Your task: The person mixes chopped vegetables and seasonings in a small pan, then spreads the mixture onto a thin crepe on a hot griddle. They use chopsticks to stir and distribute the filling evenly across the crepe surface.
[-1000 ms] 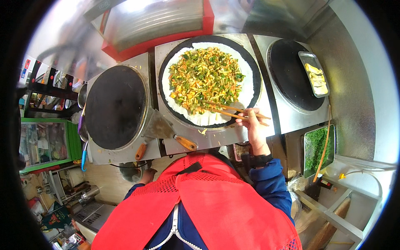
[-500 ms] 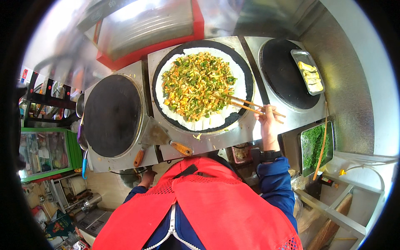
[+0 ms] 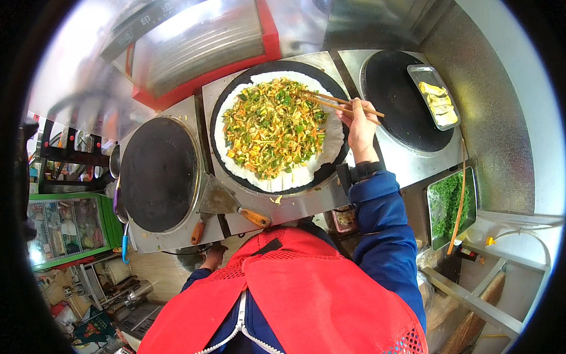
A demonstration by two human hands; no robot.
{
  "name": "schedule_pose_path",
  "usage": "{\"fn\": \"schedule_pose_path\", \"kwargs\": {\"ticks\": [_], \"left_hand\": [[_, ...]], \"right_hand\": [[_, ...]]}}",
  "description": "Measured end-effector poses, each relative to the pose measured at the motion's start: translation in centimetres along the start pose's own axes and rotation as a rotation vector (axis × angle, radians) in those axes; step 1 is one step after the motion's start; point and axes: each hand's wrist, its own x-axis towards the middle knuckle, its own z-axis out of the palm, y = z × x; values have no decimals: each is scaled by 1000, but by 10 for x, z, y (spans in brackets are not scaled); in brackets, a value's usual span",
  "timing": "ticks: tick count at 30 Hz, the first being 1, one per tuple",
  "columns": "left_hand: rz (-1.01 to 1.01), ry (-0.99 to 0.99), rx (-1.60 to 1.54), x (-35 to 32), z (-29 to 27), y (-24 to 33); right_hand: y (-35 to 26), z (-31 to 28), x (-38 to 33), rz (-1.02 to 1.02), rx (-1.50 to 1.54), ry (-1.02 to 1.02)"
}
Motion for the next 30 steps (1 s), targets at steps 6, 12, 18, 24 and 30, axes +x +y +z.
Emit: {"fn": "schedule_pose_path", "kwargs": {"ticks": [6, 12, 18, 24, 30], "left_hand": [[-112, 29, -68, -14, -1, 3], [55, -21, 5, -20, 11, -24], [-13, -20, -15, -10, 6, -18], [120, -72, 226, 3, -2, -2], [161, -120, 382, 4, -1, -5]], "right_hand": [[-8, -35, -5, 67, 29, 148], [-14, -70, -43, 12, 55, 151], [-19, -89, -84, 22, 46, 216], [-30, -95, -113, 26, 35, 197], [-34, -68, -123, 32, -72, 191]]}}
